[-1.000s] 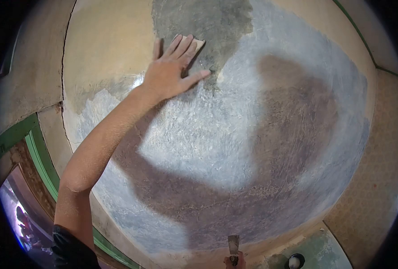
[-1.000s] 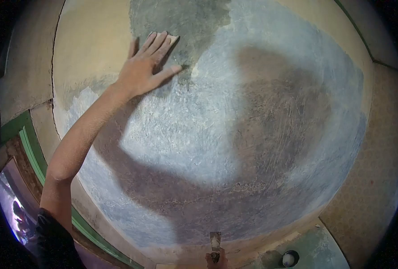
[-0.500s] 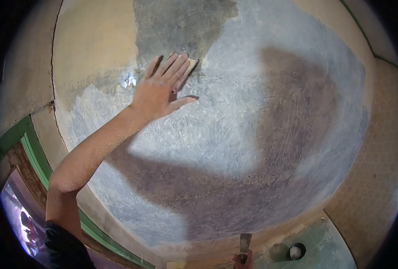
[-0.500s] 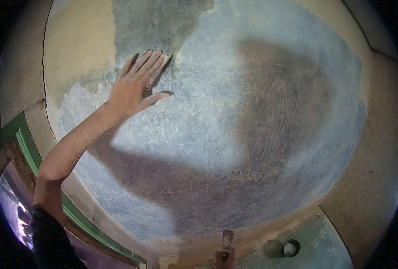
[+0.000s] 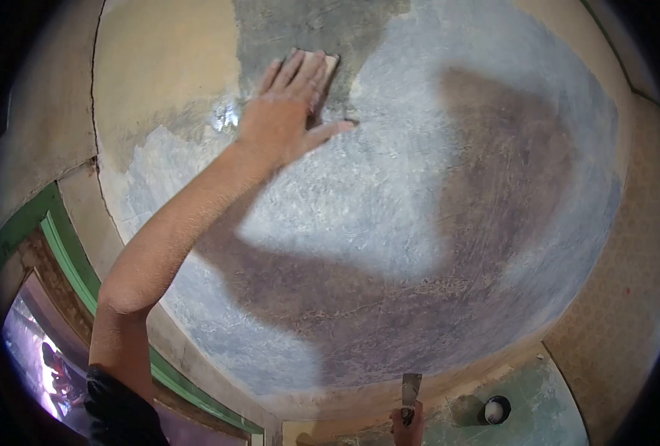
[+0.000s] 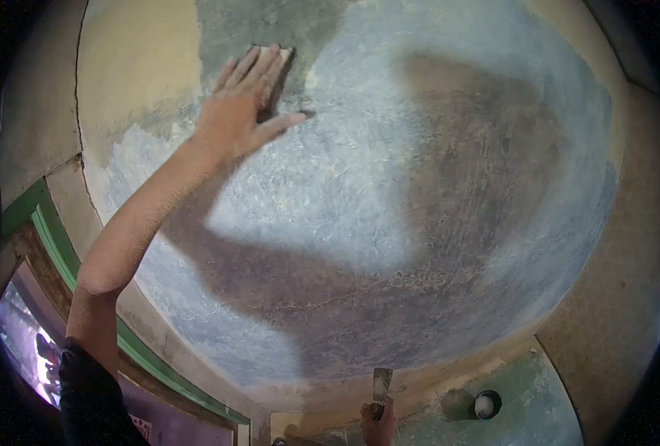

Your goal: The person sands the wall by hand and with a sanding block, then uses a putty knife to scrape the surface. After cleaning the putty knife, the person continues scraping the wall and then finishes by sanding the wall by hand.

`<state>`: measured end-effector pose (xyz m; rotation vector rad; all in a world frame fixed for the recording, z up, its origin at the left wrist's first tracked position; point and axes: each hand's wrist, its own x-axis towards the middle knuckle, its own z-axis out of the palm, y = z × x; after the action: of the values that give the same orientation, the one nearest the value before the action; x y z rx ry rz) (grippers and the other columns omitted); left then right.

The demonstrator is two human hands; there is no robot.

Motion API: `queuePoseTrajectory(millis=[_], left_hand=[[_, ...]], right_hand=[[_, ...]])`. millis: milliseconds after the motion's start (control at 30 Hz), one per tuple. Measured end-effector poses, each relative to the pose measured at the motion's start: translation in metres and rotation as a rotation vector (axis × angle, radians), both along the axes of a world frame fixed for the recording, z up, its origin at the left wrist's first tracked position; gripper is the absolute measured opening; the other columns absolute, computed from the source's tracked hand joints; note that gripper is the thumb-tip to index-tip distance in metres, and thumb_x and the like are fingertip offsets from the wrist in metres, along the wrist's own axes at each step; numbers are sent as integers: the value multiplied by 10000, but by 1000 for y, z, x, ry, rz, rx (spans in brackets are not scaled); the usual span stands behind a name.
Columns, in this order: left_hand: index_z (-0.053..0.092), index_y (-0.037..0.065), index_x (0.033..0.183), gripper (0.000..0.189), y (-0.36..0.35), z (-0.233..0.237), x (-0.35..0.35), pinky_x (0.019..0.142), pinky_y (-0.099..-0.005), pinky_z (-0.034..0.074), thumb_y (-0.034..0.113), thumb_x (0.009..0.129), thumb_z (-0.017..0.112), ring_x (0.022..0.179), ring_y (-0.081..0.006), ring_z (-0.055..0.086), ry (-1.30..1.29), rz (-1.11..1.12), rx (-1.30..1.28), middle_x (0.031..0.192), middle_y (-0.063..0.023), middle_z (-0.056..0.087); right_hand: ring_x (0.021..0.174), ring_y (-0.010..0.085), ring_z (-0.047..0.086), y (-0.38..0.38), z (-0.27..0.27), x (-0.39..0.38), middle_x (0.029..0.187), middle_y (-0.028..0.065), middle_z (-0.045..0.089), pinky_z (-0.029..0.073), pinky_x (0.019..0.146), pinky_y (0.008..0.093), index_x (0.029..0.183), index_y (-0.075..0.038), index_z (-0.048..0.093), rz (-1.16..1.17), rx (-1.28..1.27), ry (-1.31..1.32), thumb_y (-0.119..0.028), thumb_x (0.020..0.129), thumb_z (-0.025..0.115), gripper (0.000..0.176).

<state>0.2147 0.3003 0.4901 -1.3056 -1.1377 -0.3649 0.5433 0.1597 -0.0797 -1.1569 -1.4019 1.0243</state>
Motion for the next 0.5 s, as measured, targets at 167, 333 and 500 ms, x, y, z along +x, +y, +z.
queuePoseTrajectory(millis=[167, 333, 500], left_hand=[[193, 100, 1578, 1001, 1, 1, -12, 1249, -442, 125, 807, 883, 327, 1516, -257, 166, 48, -15, -30, 1637, -60, 214], [203, 77, 1572, 1005, 8, 1, -3, 1246, -446, 135, 801, 887, 328, 1513, -261, 178, -29, -46, 9, 1637, -56, 216], [190, 90, 1576, 969, 3, -11, -12, 1249, -450, 110, 778, 907, 322, 1513, -268, 175, 25, -33, -38, 1631, -87, 225]], right_hand=[[538, 95, 342, 0, 24, -15, 646, -10, 402, 351, 503, 302, 1276, -58, 485, 13, 191, -10, -262, 1014, 600, 351], [529, 93, 337, 2, 28, -27, 638, -9, 404, 346, 494, 293, 1251, -71, 498, 50, 121, -28, -250, 1015, 597, 313], [521, 94, 331, -2, 27, -30, 627, -11, 389, 347, 487, 291, 1259, -57, 495, 40, 204, 96, -251, 1020, 588, 321]])
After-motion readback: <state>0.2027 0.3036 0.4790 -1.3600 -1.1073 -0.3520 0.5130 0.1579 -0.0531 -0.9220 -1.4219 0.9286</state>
